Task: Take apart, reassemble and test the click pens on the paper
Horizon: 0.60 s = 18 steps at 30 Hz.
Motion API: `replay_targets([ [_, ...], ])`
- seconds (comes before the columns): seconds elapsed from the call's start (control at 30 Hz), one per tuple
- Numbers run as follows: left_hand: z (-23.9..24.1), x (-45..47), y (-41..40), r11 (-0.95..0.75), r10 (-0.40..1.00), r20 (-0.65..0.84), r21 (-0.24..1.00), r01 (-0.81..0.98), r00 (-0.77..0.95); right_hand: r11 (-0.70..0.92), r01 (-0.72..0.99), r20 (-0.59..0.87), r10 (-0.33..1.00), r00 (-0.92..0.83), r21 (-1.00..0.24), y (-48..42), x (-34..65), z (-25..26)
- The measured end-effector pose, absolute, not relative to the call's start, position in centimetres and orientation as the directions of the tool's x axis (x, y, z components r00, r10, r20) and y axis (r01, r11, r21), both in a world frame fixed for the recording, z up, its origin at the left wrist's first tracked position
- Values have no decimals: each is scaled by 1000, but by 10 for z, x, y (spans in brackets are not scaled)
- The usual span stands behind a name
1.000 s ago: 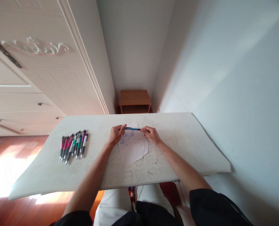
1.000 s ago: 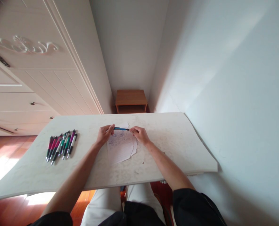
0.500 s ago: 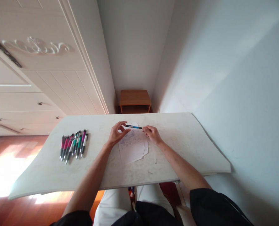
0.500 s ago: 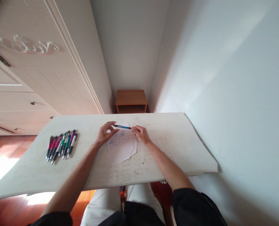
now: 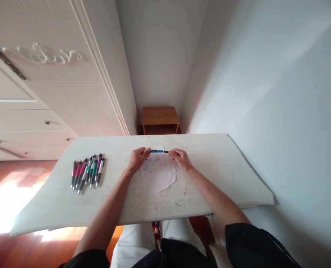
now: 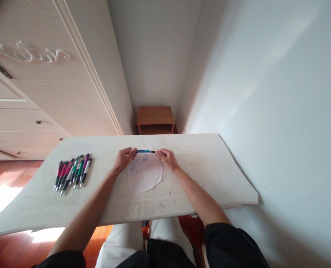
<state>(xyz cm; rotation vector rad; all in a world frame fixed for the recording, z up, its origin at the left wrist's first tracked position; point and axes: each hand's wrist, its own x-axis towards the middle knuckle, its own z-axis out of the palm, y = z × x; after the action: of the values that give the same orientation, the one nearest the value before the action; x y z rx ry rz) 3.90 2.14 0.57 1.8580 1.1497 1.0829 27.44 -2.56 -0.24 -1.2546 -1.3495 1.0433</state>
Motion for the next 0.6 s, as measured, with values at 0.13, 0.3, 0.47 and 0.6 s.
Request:
replay_targets([
  [0.13, 8, 37, 22, -373, 918, 286, 859, 351, 274, 109, 159, 112, 994, 13, -981, -25, 277, -4],
  [0.3, 11, 33, 25, -379, 918, 302, 859, 344, 257, 141, 230, 143, 990, -7, -963, -22, 288, -3],
  [0.47, 9, 32, 28, -369, 922, 295, 866, 338, 250, 147, 260, 140, 989, -44, -954, -20, 298, 0],
  [0.6, 6, 29, 31, -380, 915, 288, 852, 360, 283, 160, 319, 140, 987, -83, -934, -19, 308, 0],
])
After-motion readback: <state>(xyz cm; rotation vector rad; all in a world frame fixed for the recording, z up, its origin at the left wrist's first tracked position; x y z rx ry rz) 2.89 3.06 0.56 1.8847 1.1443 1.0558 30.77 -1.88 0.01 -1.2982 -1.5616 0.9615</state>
